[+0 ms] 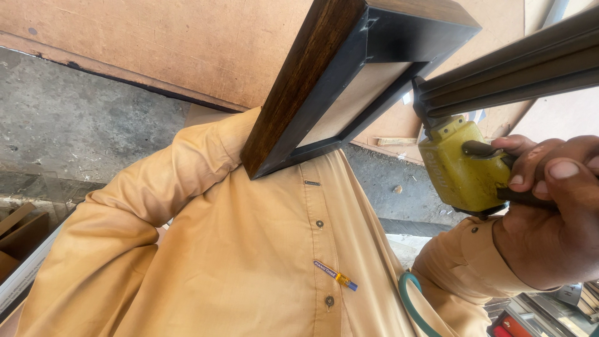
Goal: The person assembles a picture frame by inserting a printed portrait into a black frame, then uses a pneumatic nail gun to secure the frame's back panel. The person then uses pliers to remove staples from the back of a white frame.
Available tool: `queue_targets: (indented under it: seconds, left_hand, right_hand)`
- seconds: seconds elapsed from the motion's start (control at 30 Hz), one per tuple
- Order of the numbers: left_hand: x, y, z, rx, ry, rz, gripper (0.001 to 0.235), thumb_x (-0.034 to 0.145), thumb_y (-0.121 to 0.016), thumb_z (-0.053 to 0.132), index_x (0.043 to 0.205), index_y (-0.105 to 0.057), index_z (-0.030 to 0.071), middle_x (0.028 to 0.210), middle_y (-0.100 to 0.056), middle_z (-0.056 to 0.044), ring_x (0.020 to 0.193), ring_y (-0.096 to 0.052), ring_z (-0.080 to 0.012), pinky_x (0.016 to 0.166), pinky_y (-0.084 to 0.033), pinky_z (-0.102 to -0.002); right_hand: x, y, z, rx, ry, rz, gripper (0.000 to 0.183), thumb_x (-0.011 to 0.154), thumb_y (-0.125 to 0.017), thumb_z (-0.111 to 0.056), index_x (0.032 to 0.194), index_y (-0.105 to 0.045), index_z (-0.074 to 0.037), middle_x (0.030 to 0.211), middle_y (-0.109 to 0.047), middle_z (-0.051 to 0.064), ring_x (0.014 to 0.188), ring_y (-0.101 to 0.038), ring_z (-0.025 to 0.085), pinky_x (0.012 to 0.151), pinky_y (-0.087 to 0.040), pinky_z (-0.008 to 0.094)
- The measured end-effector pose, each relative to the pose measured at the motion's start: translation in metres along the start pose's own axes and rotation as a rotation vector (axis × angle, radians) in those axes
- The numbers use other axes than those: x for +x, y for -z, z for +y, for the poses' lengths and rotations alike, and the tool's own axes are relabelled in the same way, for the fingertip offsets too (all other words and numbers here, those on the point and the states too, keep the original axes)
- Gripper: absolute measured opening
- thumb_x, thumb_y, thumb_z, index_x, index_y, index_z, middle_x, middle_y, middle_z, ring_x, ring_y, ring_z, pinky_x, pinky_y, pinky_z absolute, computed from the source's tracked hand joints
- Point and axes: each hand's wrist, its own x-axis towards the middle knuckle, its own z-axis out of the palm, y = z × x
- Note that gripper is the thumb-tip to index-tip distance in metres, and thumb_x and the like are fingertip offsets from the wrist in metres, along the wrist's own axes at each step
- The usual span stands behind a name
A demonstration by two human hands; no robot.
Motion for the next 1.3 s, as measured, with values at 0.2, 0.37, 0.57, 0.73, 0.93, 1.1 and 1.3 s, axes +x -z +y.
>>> queue_targets:
  seconds: [0.2, 0.37, 0.57, 0.73, 0.93, 1.1, 1.3]
  left_hand:
    - [0.0, 0.001, -0.001, 0.0, -0.002, 0.0, 0.08, 0.097, -0.049, 0.067, 0.128, -0.058, -0.006, 0.11, -0.068, -0.018, 0.1, -0.073, -0.0273, 0.088, -0.064, -0.042]
    - [0.001, 0.004, -0.001, 0.003, -0.015, 0.017, 0.079, 0.097, -0.048, 0.067, 0.127, -0.058, -0.006, 0.11, -0.068, -0.018, 0.1, -0.073, -0.0274, 0.088, -0.064, -0.042]
    - [0.004, 0.005, -0.002, -0.006, -0.015, 0.012, 0.079, 0.097, -0.048, 0.067, 0.126, -0.057, -0.006, 0.109, -0.068, -0.019, 0.099, -0.073, -0.0275, 0.088, -0.064, -0.042]
    - [0.0, 0.003, -0.004, -0.009, -0.019, 0.019, 0.079, 0.097, -0.047, 0.066, 0.126, -0.057, -0.006, 0.109, -0.068, -0.019, 0.099, -0.073, -0.0277, 0.087, -0.064, -0.042]
    - [0.001, 0.005, -0.006, -0.016, -0.02, 0.02, 0.078, 0.097, -0.046, 0.066, 0.125, -0.057, -0.006, 0.109, -0.067, -0.019, 0.099, -0.073, -0.0278, 0.087, -0.064, -0.042]
    - [0.003, 0.007, -0.007, -0.02, -0.021, 0.028, 0.078, 0.098, -0.046, 0.066, 0.125, -0.057, -0.006, 0.109, -0.067, -0.019, 0.098, -0.074, -0.0279, 0.087, -0.064, -0.042]
    - [0.002, 0.007, -0.008, -0.019, -0.027, 0.035, 0.077, 0.098, -0.045, 0.065, 0.124, -0.057, -0.007, 0.109, -0.067, -0.019, 0.098, -0.074, -0.0281, 0.087, -0.065, -0.042]
  right_hand:
    - [-0.003, 0.003, -0.002, -0.007, -0.002, -0.002, 0.012, 0.111, -0.055, 0.006, 0.114, -0.054, -0.005, 0.078, -0.051, 0.009, 0.069, -0.054, 0.019, 0.104, -0.052, 0.053]
    - [-0.007, 0.005, -0.008, -0.027, -0.018, -0.014, 0.012, 0.111, -0.055, 0.006, 0.115, -0.055, -0.006, 0.078, -0.051, 0.008, 0.069, -0.055, 0.019, 0.105, -0.052, 0.053]
    - [-0.019, 0.006, -0.008, -0.052, -0.061, -0.012, 0.012, 0.111, -0.056, 0.006, 0.114, -0.055, -0.006, 0.079, -0.052, 0.009, 0.07, -0.055, 0.019, 0.105, -0.052, 0.053]
    - [-0.026, -0.014, 0.013, -0.055, -0.067, 0.013, 0.013, 0.109, -0.059, 0.007, 0.108, -0.053, -0.004, 0.08, -0.054, 0.011, 0.074, -0.06, 0.022, 0.099, -0.055, 0.054]
    - [-0.035, -0.051, 0.027, -0.111, -0.088, 0.111, 0.014, 0.103, -0.06, 0.01, 0.11, -0.053, 0.0, 0.08, -0.054, 0.012, 0.074, -0.059, 0.023, 0.094, -0.056, 0.055]
    - [-0.038, -0.059, 0.028, -0.015, -0.134, 0.138, 0.014, 0.103, -0.06, 0.01, 0.111, -0.054, 0.001, 0.08, -0.052, 0.011, 0.077, -0.058, 0.023, 0.098, -0.054, 0.055]
    - [-0.042, -0.055, 0.031, -0.02, -0.132, 0.147, 0.013, 0.104, -0.06, 0.009, 0.112, -0.054, 0.001, 0.079, -0.052, 0.01, 0.076, -0.058, 0.023, 0.098, -0.053, 0.055]
